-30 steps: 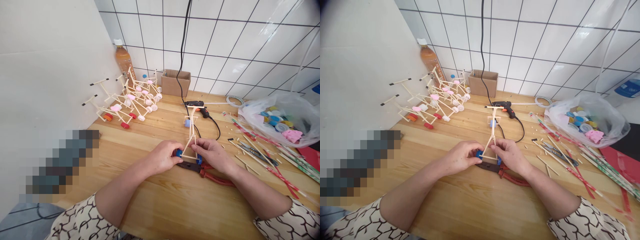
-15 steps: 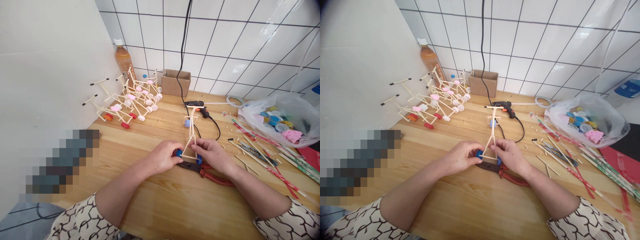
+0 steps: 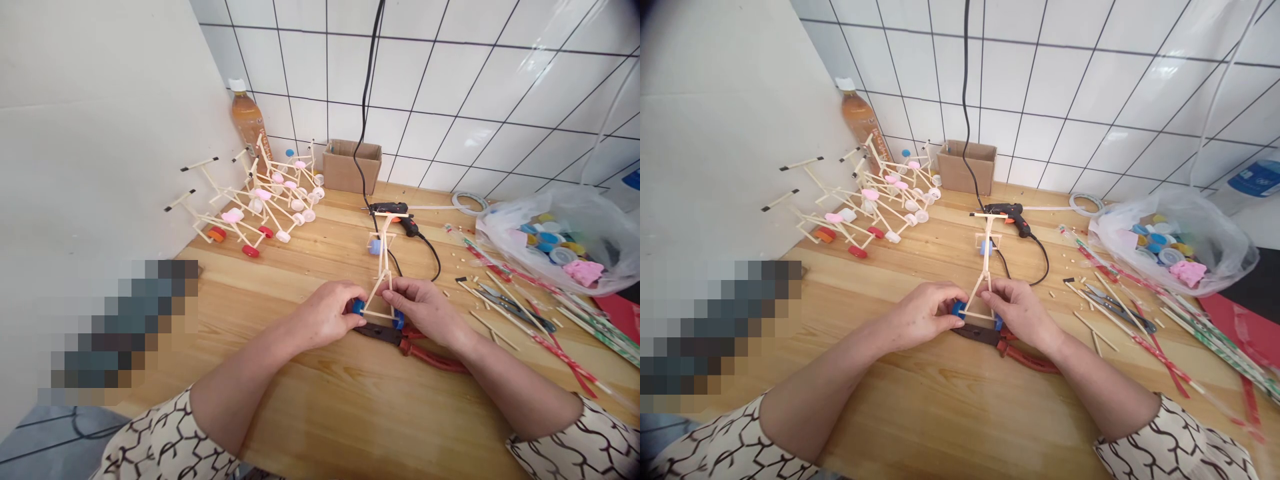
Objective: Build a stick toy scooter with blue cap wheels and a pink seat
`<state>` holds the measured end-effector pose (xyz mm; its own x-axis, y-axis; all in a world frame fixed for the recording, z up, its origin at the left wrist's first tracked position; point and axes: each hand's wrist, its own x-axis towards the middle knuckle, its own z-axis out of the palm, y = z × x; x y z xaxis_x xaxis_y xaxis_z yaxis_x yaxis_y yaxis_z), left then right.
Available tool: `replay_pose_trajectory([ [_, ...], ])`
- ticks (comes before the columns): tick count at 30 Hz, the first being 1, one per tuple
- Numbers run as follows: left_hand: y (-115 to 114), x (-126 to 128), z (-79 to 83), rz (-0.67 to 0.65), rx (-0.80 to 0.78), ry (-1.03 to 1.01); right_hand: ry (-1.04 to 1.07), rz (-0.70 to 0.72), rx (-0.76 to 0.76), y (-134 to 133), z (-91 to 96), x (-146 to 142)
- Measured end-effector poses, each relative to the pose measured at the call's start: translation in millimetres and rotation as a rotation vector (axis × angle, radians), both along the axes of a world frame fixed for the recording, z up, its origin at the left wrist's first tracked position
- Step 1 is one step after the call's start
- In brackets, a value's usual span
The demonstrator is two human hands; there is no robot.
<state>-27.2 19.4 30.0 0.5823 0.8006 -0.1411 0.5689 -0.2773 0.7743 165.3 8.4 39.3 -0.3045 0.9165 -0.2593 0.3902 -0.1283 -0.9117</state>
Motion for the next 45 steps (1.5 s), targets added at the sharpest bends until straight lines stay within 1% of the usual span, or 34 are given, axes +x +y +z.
replay_pose_trajectory([
  [11,0.5,0.1,-1.3,0.000,-0.006,-0.008,0.004,0.010,-0.004,0.9,-0.8,0.6],
  [18,-1.0,0.3,1.4,0.014,-0.001,-0.014,0.009,0.018,-0.008,0.4,-0.1,0.3],
  [26,-0.6,1.1,1.9,0.013,-0.029,0.000,0.061,-0.004,0.001,-1.5,-2.3,-1.3],
  [34,-0.1,1.5,3.8,0.007,-0.052,0.007,0.110,0.044,0.019,-1.9,-0.9,-3.1],
  [45,-0.3,1.3,3.5,0.007,-0.035,0.007,0.067,0.023,0.018,-2.3,-3.0,-1.5],
])
